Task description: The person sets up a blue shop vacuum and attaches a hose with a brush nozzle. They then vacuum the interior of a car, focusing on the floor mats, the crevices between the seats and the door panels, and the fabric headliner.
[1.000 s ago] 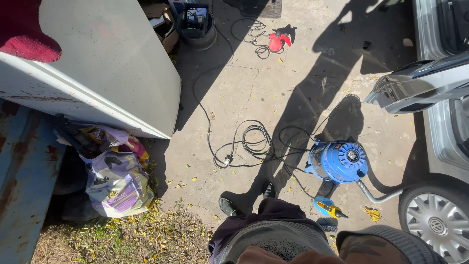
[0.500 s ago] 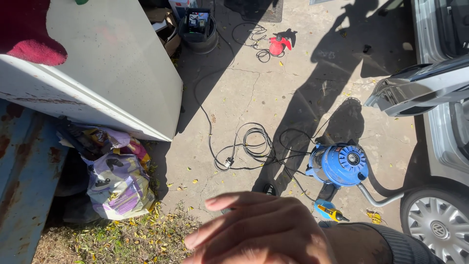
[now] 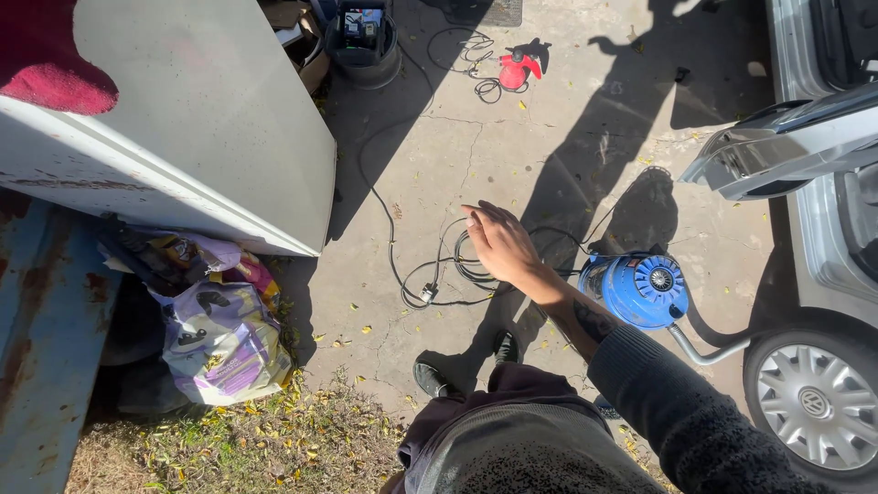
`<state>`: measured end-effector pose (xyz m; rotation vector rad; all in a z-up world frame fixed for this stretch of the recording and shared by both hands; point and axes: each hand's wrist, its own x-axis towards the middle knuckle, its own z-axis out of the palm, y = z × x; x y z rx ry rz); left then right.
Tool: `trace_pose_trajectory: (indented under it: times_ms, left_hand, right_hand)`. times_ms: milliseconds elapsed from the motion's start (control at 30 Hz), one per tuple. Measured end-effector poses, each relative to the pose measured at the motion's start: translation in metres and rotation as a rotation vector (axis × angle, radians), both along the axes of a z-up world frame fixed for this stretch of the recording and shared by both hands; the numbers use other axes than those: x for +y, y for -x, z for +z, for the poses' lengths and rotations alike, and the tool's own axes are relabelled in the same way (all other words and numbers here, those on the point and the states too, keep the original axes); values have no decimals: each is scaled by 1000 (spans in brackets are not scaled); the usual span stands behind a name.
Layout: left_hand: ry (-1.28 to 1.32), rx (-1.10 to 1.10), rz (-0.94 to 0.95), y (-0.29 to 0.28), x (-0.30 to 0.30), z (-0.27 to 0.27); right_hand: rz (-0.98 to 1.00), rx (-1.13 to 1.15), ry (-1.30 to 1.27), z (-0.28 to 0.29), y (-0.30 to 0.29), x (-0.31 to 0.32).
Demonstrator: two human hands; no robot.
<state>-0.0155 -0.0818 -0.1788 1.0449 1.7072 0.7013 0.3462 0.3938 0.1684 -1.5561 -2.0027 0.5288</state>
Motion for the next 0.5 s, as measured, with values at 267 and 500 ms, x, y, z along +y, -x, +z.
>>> trace_pose_trajectory:
  times_ms: [267,500]
  left_hand:
    - [18,-215,2,12,31,-7]
    - [-82,-541,20,43,47,8]
  right_hand:
    - [-11,-22,-13,-17,17,-17]
    - [-192,18,123,-24,0,-32]
